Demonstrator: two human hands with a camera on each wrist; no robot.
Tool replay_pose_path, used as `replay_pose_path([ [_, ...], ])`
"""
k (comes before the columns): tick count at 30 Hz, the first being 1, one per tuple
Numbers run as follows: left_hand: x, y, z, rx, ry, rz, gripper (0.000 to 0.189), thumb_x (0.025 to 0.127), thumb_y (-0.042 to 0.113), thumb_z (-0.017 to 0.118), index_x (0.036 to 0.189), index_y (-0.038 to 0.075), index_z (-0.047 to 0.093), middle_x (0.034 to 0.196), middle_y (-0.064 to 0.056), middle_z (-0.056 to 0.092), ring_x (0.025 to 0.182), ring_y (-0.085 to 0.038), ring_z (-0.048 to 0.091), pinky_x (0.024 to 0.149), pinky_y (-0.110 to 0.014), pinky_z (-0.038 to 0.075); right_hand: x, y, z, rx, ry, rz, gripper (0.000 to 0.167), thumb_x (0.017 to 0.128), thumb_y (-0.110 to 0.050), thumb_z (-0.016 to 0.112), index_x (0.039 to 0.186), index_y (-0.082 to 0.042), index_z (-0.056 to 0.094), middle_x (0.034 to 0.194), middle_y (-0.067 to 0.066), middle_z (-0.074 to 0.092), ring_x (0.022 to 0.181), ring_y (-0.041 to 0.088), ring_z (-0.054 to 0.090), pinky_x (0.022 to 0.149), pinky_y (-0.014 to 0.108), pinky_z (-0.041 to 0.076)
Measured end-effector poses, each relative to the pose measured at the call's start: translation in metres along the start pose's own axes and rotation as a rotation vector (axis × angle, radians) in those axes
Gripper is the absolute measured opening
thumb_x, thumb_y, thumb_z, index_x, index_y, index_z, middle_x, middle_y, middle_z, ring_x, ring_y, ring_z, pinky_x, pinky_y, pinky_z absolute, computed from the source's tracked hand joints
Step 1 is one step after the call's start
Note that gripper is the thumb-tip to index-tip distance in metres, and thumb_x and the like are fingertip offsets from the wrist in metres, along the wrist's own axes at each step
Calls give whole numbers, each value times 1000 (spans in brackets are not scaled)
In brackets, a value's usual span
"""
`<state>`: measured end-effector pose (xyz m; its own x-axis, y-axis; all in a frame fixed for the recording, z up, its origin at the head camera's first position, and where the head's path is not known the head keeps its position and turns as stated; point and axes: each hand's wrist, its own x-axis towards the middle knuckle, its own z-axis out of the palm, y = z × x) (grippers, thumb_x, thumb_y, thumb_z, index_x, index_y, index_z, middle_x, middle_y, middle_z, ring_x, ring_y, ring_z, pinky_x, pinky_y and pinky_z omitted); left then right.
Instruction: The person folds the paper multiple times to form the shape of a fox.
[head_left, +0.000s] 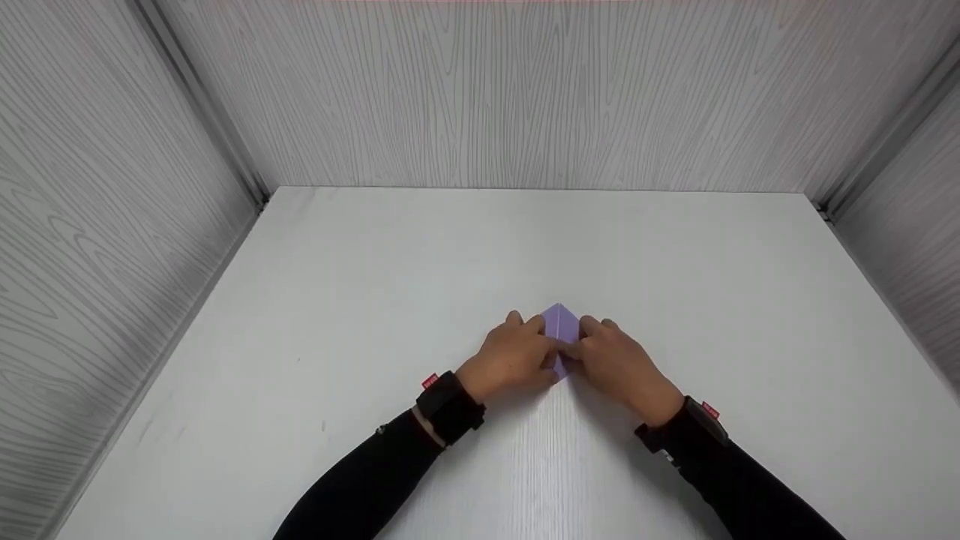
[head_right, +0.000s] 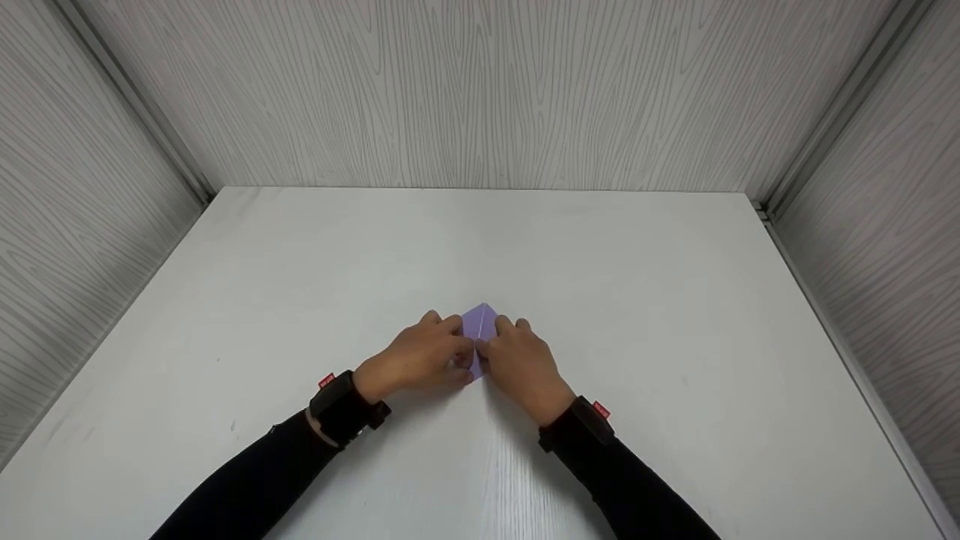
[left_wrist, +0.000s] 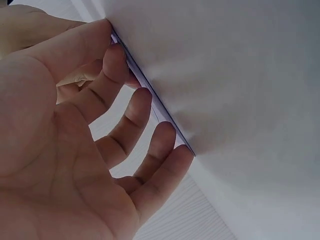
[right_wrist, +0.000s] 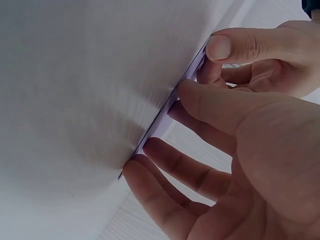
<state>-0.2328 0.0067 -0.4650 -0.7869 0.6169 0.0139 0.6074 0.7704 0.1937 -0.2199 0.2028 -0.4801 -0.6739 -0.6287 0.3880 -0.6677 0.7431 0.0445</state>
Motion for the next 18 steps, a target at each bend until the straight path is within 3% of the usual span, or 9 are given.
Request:
replay_pose_path([
  [9, 0, -1, 0, -1, -5, 1, 31, 98, 27, 72, 129, 31, 76, 108, -4, 63, 84, -21, 42, 61, -26, 38, -1, -1, -1, 5, -22, 16, 9, 90, -12, 84, 98, -15, 82, 79, 10, 53, 64, 22, 42, 63, 35, 43],
  [13, 0, -3, -1, -14, 7, 13, 24, 98, 23, 72, 121, 25, 79, 108, -3, 65, 81, -21, 42, 61, -26, 37, -1, -1, -1, -10, -21, 7, 12, 90, -10, 83, 101, -14, 83, 79, 11, 54, 64, 23, 42, 63, 35, 43],
  [18, -1, -7, -2, -22, 37, 42, 11, 97, 18, 71, 103, 16, 81, 93, -2, 60, 78, -19, 40, 62, -25, 33, -1, 1, -1, -19, -7, -16, 15, 88, -8, 84, 102, -14, 84, 78, 11, 54, 65, 23, 45, 64, 35, 42],
])
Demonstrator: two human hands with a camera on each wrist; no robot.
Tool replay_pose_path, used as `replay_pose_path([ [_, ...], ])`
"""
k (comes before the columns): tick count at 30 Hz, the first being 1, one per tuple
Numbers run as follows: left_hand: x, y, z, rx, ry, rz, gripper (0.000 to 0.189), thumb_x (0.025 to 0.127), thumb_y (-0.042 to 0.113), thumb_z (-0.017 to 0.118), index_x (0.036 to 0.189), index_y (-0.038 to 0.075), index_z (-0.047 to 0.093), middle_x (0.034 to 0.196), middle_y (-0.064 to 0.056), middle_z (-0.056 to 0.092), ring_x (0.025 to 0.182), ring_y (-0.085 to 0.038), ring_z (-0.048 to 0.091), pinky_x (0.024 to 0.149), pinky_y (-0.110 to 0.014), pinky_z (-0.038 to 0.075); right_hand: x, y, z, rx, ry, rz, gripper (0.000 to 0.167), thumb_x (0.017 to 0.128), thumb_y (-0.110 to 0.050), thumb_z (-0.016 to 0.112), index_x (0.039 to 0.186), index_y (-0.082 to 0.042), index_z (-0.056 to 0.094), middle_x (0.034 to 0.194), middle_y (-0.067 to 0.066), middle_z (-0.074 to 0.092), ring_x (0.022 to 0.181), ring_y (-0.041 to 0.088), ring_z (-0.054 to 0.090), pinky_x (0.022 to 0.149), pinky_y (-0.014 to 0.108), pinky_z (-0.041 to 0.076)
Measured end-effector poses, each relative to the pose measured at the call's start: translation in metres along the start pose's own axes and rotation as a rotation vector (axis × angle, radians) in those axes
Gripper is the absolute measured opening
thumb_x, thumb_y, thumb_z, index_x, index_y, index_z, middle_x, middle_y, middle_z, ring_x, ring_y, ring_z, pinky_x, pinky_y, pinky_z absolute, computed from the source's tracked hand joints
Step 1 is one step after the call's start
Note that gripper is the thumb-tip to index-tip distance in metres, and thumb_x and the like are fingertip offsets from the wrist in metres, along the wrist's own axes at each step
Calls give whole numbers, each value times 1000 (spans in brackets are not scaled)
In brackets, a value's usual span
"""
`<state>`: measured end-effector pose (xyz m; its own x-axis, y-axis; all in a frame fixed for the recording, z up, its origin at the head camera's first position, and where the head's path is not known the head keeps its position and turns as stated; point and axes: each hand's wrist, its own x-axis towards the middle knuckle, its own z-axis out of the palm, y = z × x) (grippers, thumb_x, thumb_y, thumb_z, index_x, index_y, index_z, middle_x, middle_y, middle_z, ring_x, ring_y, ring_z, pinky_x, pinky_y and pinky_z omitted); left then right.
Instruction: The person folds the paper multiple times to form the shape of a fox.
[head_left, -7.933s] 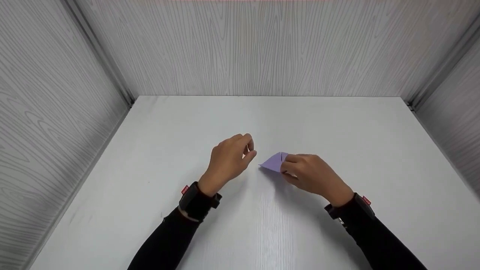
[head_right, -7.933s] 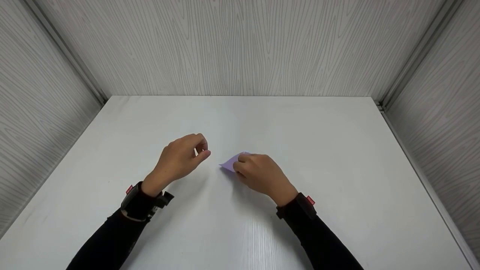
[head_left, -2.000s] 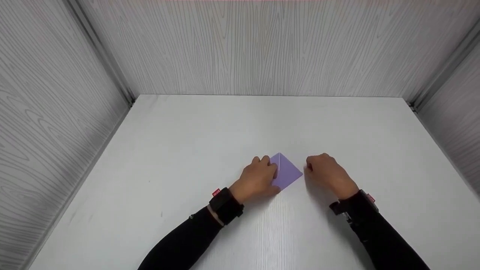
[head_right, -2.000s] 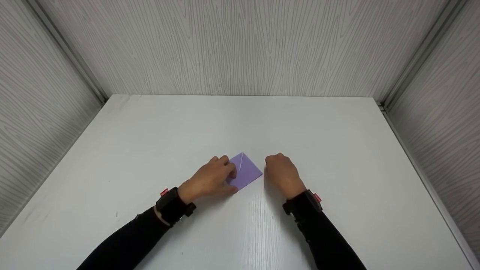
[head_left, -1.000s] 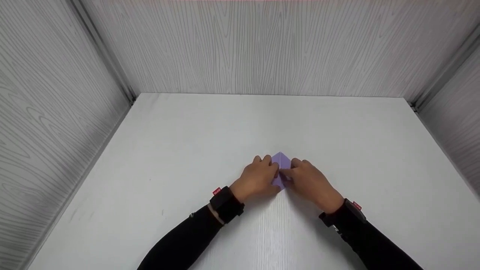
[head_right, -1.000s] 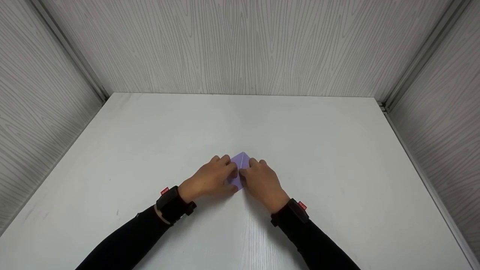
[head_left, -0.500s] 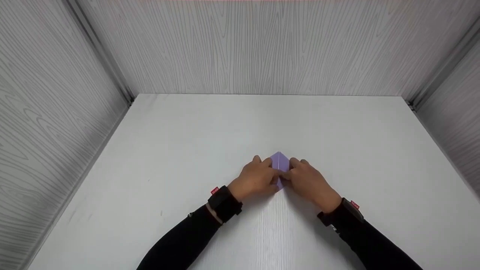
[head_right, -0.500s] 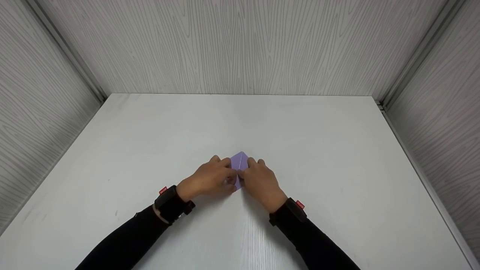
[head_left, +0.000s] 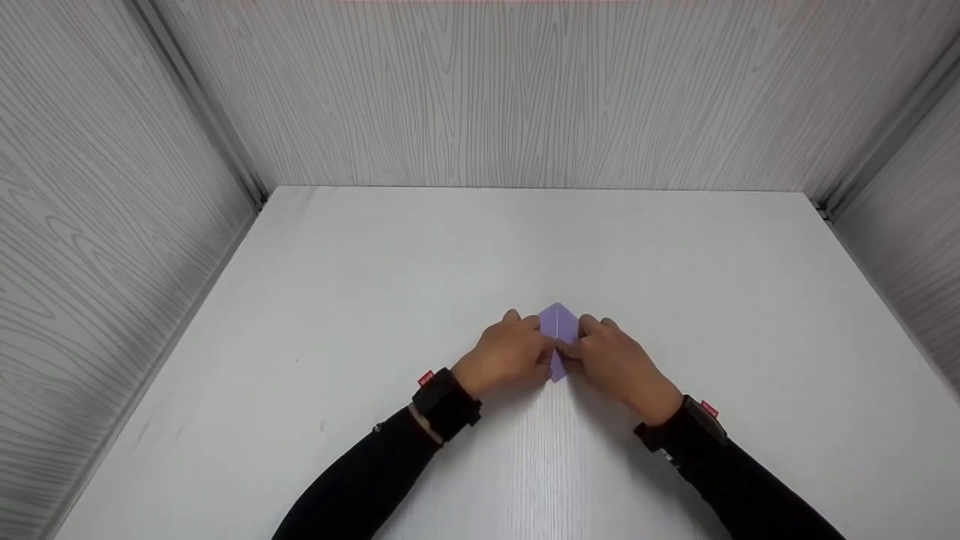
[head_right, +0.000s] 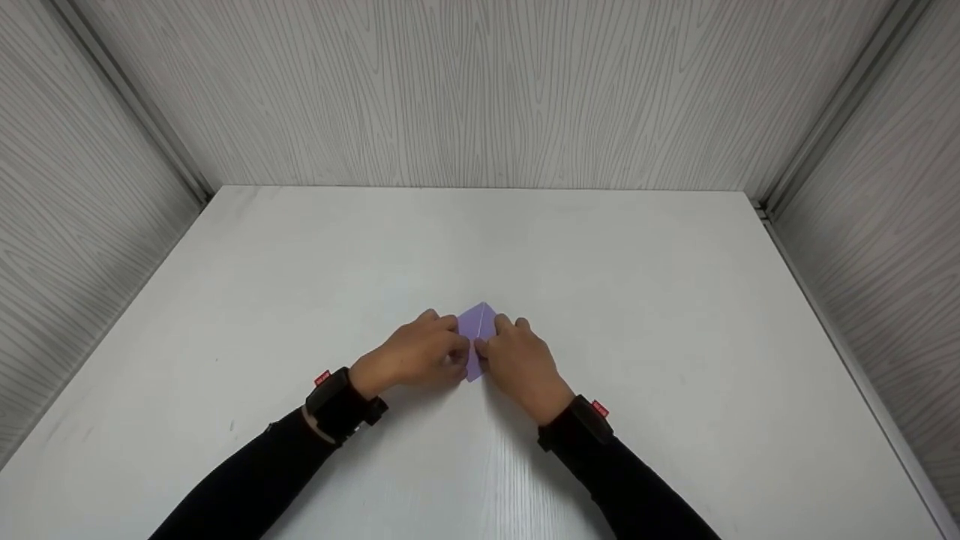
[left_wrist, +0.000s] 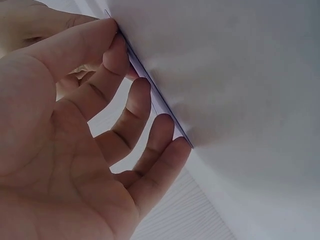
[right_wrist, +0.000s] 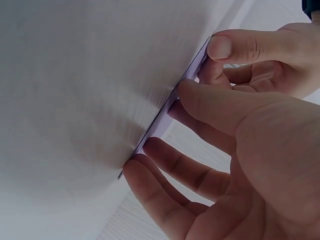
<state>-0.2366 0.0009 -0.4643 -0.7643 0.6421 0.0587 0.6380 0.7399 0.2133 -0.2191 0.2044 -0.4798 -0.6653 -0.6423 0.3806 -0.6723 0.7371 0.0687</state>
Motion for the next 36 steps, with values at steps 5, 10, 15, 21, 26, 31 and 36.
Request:
replay_pose_path([
  [5, 1, -7, 2, -41, 34, 10, 15, 96, 10, 68, 85, 8, 78, 79, -1, 49, 76, -19, 40, 63, -25, 32, 0, 1, 0, -16, -2, -20, 18, 88, -9, 83, 105, -15, 84, 75, 11, 48, 65, 23, 42, 64, 34, 39],
  [10, 5, -17, 1, -55, 24, -23, 14, 96, 9, 68, 85, 6, 76, 78, 0, 45, 76, -19, 40, 66, -26, 32, 0, 0, -1, -15, -35, 2, 19, 91, -10, 80, 108, -15, 85, 77, 12, 49, 65, 23, 41, 62, 33, 39],
  [15, 5, -27, -1, -65, 45, -43, 12, 94, 7, 70, 82, 4, 74, 77, -1, 47, 77, -20, 43, 70, -29, 35, 0, -1, -2, -19, -60, 13, 17, 93, -12, 79, 109, -15, 85, 79, 12, 51, 65, 24, 42, 62, 33, 41],
  [21, 5, -36, -4, -78, 80, -62, 12, 93, 4, 70, 85, 1, 77, 78, -7, 62, 81, -25, 56, 79, -37, 48, -1, 1, 1, -49, -56, -10, 16, 93, -15, 80, 108, -18, 85, 80, 12, 52, 64, 23, 43, 62, 32, 43],
  [26, 6, -41, -4, -114, 88, -101, 10, 93, 2, 70, 87, 0, 78, 84, -11, 68, 85, -28, 60, 84, -41, 50, -1, 0, -2, -58, -69, -8, 19, 93, -13, 79, 111, -16, 84, 83, 15, 54, 65, 25, 46, 64, 34, 45],
  [31, 8, -49, -6, -125, 95, -135, 11, 92, 2, 70, 84, 1, 77, 84, -11, 69, 87, -28, 63, 83, -41, 52, 0, -1, -2, -56, -70, -4, 20, 92, -13, 81, 112, -13, 84, 83, 16, 56, 66, 27, 49, 64, 36, 49],
  [36, 8, -53, -9, -125, 103, -159, 11, 91, 2, 70, 82, 1, 76, 83, -10, 70, 87, -27, 64, 83, -41, 53, 0, -2, -2, 10, -68, 33, 22, 90, -14, 84, 112, -9, 84, 82, 15, 54, 64, 28, 47, 62, 35, 52],
])
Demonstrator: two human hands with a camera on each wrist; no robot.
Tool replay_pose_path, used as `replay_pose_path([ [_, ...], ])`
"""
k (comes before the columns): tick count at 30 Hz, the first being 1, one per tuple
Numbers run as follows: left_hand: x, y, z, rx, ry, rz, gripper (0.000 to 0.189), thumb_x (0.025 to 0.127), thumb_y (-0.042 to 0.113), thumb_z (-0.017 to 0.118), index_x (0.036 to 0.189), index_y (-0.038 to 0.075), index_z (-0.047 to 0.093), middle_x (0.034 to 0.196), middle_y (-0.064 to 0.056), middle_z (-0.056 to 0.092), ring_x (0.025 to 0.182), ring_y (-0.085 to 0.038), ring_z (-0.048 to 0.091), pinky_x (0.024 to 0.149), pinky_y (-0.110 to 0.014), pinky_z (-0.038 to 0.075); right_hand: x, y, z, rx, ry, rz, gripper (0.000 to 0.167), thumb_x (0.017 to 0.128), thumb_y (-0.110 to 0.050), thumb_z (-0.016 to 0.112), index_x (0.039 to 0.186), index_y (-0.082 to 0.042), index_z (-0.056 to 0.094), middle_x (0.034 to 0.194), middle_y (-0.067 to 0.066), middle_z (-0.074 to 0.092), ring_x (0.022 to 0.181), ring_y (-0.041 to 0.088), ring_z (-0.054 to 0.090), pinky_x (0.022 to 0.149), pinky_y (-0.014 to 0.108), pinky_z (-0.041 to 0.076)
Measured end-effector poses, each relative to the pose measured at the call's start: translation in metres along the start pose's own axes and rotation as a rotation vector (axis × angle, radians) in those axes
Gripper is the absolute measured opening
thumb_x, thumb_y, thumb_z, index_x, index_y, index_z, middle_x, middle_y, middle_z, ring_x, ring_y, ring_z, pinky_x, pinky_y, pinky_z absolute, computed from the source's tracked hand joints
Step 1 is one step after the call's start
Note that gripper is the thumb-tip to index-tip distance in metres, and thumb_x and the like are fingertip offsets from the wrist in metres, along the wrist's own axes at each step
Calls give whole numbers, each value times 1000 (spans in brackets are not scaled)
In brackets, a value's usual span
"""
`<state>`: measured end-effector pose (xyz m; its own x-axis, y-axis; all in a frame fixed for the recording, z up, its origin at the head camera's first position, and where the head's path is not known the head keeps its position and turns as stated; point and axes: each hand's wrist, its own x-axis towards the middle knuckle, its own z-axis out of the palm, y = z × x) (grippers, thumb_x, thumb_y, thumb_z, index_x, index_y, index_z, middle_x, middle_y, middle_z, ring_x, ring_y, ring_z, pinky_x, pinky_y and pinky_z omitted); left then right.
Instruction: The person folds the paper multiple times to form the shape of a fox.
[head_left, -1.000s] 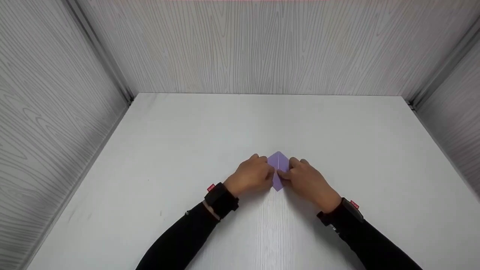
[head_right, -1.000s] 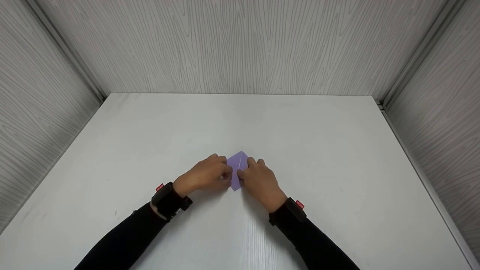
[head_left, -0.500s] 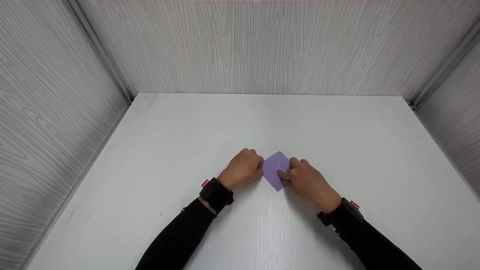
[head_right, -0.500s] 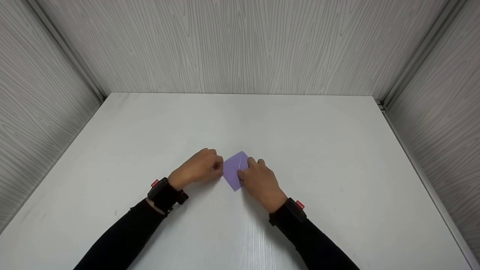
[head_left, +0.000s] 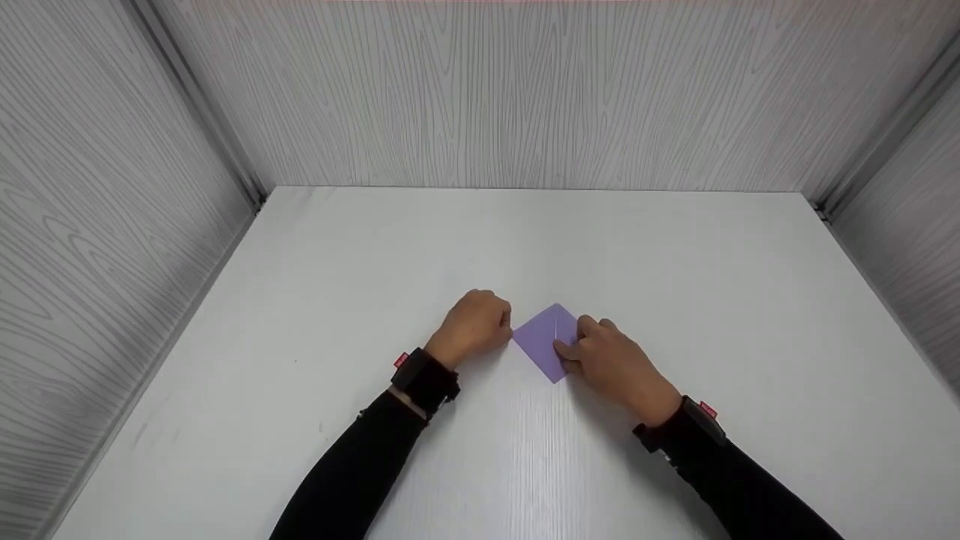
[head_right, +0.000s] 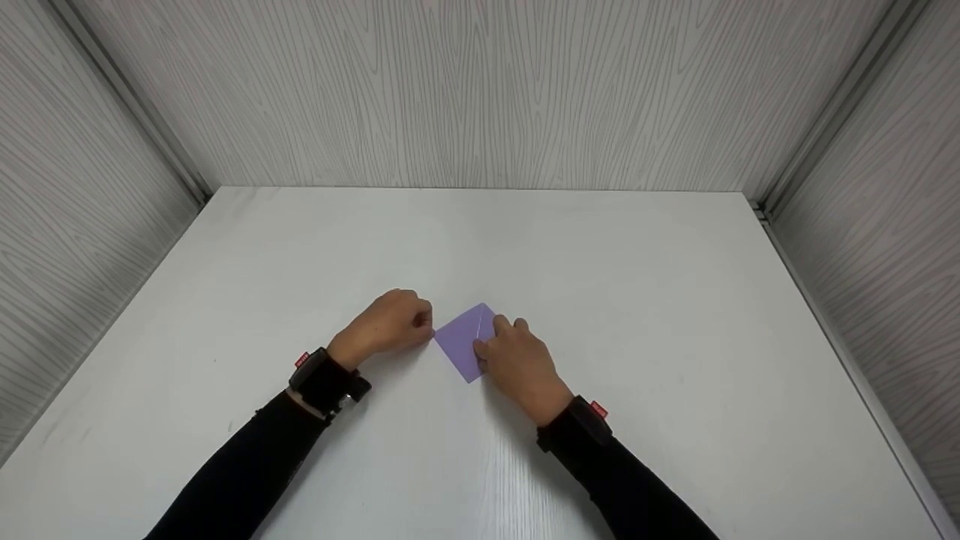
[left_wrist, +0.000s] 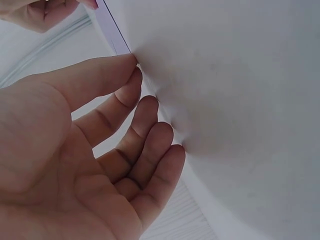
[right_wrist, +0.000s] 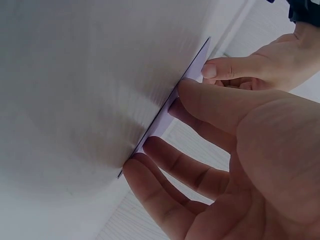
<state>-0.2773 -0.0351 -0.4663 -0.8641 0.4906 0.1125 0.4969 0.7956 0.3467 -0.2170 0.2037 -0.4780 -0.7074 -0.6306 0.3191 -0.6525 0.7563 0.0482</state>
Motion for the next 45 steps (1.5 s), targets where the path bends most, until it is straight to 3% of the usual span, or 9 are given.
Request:
replay_pose_path([
  [9, 2, -1, -3, 3, -9, -29, 9, 90, 4, 72, 82, 2, 76, 84, -10, 72, 90, -27, 65, 85, -41, 54, 1, 0, -1, 20, -31, 34, 21, 93, -13, 82, 113, -7, 84, 84, 17, 55, 66, 30, 50, 62, 39, 54],
  [19, 6, 0, -7, -11, -53, -45, 10, 87, 1, 69, 81, 2, 77, 83, -9, 74, 85, -24, 64, 85, -40, 55, 1, 1, -1, -12, -28, 18, 22, 92, -14, 83, 114, -10, 84, 84, 16, 56, 65, 30, 50, 62, 38, 53],
  [24, 7, -3, -8, 7, -54, -95, 8, 88, 4, 70, 84, 1, 77, 87, -10, 75, 90, -28, 68, 84, -41, 56, 1, 1, -1, -9, -41, 24, 22, 93, -15, 82, 114, -9, 83, 84, 16, 56, 67, 29, 50, 64, 37, 52],
  [27, 6, -5, -8, 11, -45, -118, 8, 88, 3, 70, 83, 1, 76, 83, -7, 73, 86, -24, 65, 81, -40, 56, 0, 2, -1, -15, -36, 8, 21, 93, -14, 82, 113, -10, 84, 84, 15, 55, 68, 27, 49, 65, 36, 50],
  [30, 5, -7, -10, -3, -38, -101, 11, 87, -3, 67, 80, 0, 75, 76, -5, 67, 78, -20, 58, 76, -39, 55, -2, 2, -1, -14, -28, -4, 20, 92, -14, 82, 112, -11, 84, 84, 15, 55, 68, 26, 47, 64, 35, 48],
  [33, 2, -7, -16, -25, -42, -99, 13, 88, -5, 65, 81, -1, 76, 77, -7, 69, 79, -22, 58, 77, -40, 55, -2, 2, -1, -15, -21, -7, 20, 93, -14, 81, 112, -11, 84, 84, 15, 55, 67, 26, 47, 63, 35, 49],
  [39, -3, -11, -34, -70, -44, -163, 9, 95, 8, 71, 95, 2, 78, 102, -13, 77, 101, -31, 67, 89, -45, 55, -2, 6, -1, 60, -20, -4, 22, 90, -3, 82, 112, -7, 83, 85, 14, 59, 71, 25, 54, 68, 35, 52],
  [45, -17, -21, -53, -51, 54, -171, 14, 99, 21, 74, 98, 8, 78, 98, -8, 76, 86, -25, 68, 71, -40, 55, -3, 14, -7, 126, -77, 5, 28, 85, 3, 85, 111, -8, 82, 86, 12, 61, 76, 24, 58, 71, 34, 55],
])
